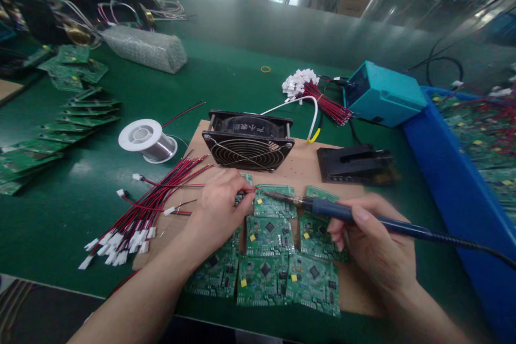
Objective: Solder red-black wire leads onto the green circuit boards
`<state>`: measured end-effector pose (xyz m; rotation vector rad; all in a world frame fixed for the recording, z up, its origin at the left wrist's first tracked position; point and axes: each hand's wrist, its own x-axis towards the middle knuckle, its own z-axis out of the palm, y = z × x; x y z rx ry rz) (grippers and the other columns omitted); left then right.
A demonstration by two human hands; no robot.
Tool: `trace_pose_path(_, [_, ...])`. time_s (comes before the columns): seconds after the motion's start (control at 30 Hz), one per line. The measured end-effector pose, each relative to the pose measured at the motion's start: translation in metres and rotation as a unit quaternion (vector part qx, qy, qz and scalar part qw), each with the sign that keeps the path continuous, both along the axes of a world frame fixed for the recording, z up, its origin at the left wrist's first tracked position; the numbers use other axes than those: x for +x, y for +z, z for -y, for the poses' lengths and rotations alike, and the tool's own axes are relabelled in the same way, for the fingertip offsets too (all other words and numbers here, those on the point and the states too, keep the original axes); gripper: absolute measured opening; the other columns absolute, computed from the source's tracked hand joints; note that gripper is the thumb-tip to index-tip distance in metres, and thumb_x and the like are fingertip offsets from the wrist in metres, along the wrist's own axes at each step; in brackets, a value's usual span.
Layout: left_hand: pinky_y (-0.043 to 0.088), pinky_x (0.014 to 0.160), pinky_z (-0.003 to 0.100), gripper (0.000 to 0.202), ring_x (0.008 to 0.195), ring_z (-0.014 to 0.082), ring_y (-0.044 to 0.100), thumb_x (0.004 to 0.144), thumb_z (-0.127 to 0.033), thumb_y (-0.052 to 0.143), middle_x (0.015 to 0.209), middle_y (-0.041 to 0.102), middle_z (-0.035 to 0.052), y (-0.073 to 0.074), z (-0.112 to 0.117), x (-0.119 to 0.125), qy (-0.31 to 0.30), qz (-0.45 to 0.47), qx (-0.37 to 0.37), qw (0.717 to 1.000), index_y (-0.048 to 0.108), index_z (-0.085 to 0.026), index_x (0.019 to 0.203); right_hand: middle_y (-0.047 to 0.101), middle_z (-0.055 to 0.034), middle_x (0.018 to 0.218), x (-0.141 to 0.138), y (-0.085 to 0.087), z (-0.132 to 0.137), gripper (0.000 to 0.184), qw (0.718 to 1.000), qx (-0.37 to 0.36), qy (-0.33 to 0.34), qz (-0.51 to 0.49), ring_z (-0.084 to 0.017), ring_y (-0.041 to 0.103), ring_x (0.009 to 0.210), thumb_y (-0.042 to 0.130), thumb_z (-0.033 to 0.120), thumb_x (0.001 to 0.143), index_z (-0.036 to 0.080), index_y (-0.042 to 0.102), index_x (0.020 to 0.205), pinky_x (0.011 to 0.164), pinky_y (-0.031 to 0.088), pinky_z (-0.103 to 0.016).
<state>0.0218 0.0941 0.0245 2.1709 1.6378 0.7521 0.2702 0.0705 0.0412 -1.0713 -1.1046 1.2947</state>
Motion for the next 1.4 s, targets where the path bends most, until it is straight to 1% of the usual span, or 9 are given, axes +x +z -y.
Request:
trace_pose_path(0.07, [0.046, 0.07, 0.034, 0.009, 0.077, 0.0205, 0.06, 0.082, -0.009, 0.061, 0.078, 0.063, 0.0028, 0.0, 0.0, 0.0, -0.004, 0.0, 0.0, 1.0, 0.061, -0.016, 0.076, 0.069, -0.0033, 0.063, 0.001, -0.003, -0.001, 0.012, 1.0, 0.02, 0.009, -0.001, -0.014, 0.061, 0.045, 0.066, 0.029, 0.091, 0.018, 0.071, 0.088, 0.036, 0.048, -0.019])
trace_pose_path(0.13, [0.046, 0.07, 0.034, 0.008, 0.077, 0.0209, 0.06, 0.082, -0.011, 0.061, 0.077, 0.062, 0.0031, 0.0, 0.0, 0.0, -0.006, 0.0, 0.003, 1.0, 0.061, -0.016, 0.076, 0.07, -0.0033, 0.063, 0.002, -0.005, -0.001, 0.012, 1.0, 0.03, 0.005, 0.0, -0.014, 0.061, 0.044, 0.065, 0.028, 0.091, 0.018, 0.071, 0.088, 0.036, 0.048, -0.019])
trace_pose_path(0.3, [0.045, 0.069, 0.034, 0.008, 0.077, 0.0218, 0.06, 0.083, -0.011, 0.06, 0.076, 0.062, 0.0037, -0.001, 0.0, -0.001, -0.004, 0.006, 0.006, 1.0, 0.062, -0.015, 0.076, 0.07, -0.0034, 0.065, 0.001, -0.002, 0.0, 0.012, 1.0, 0.01, 0.012, 0.009, -0.014, 0.062, 0.047, 0.065, 0.027, 0.092, 0.018, 0.071, 0.089, 0.038, 0.05, -0.019])
trace_pose_path(0.67, [0.044, 0.069, 0.033, 0.008, 0.075, 0.0198, 0.059, 0.082, -0.011, 0.061, 0.075, 0.061, 0.0023, 0.0, 0.0, 0.0, 0.001, 0.002, 0.007, 1.0, 0.061, -0.016, 0.076, 0.07, -0.0029, 0.066, -0.001, -0.004, 0.0, 0.011, 1.0, 0.01, 0.026, 0.004, -0.013, 0.064, 0.049, 0.063, 0.026, 0.093, 0.017, 0.069, 0.089, 0.04, 0.051, -0.019])
trace_pose_path(0.9, [0.044, 0.069, 0.033, 0.008, 0.076, 0.0205, 0.059, 0.081, -0.009, 0.062, 0.076, 0.062, 0.0033, 0.001, 0.0, 0.0, -0.002, 0.002, 0.006, 1.0, 0.062, -0.015, 0.076, 0.07, -0.0025, 0.066, 0.0, -0.005, -0.001, 0.012, 0.999, 0.0, 0.032, 0.006, -0.013, 0.064, 0.048, 0.064, 0.028, 0.093, 0.018, 0.069, 0.09, 0.039, 0.051, -0.019])
trace_pose_path(1.17, [0.045, 0.07, 0.034, 0.008, 0.078, 0.0214, 0.061, 0.082, -0.01, 0.06, 0.077, 0.063, 0.004, 0.002, 0.0, 0.0, -0.004, -0.002, -0.008, 1.0, 0.062, -0.015, 0.077, 0.07, -0.0028, 0.063, -0.002, -0.002, -0.002, 0.013, 1.0, -0.008, 0.017, 0.007, -0.014, 0.062, 0.045, 0.065, 0.028, 0.091, 0.017, 0.069, 0.086, 0.037, 0.049, -0.019])
trace_pose_path(1.3, [0.045, 0.071, 0.035, 0.008, 0.079, 0.0219, 0.061, 0.082, -0.01, 0.06, 0.078, 0.063, 0.0041, 0.001, 0.0, -0.001, -0.002, -0.002, -0.009, 1.0, 0.061, -0.015, 0.077, 0.069, -0.0033, 0.059, -0.004, 0.002, -0.007, 0.014, 1.0, 0.005, -0.013, -0.011, -0.014, 0.06, 0.041, 0.068, 0.03, 0.087, 0.017, 0.069, 0.081, 0.032, 0.047, -0.019])
trace_pose_path(1.4, [0.046, 0.071, 0.035, 0.008, 0.079, 0.0218, 0.06, 0.083, -0.012, 0.059, 0.078, 0.063, 0.0034, 0.0, 0.0, -0.001, -0.001, -0.004, -0.017, 1.0, 0.061, -0.017, 0.077, 0.068, -0.0036, 0.057, -0.003, 0.006, -0.01, 0.015, 0.999, 0.002, -0.03, -0.014, -0.015, 0.061, 0.041, 0.069, 0.03, 0.085, 0.017, 0.069, 0.079, 0.031, 0.047, -0.019])
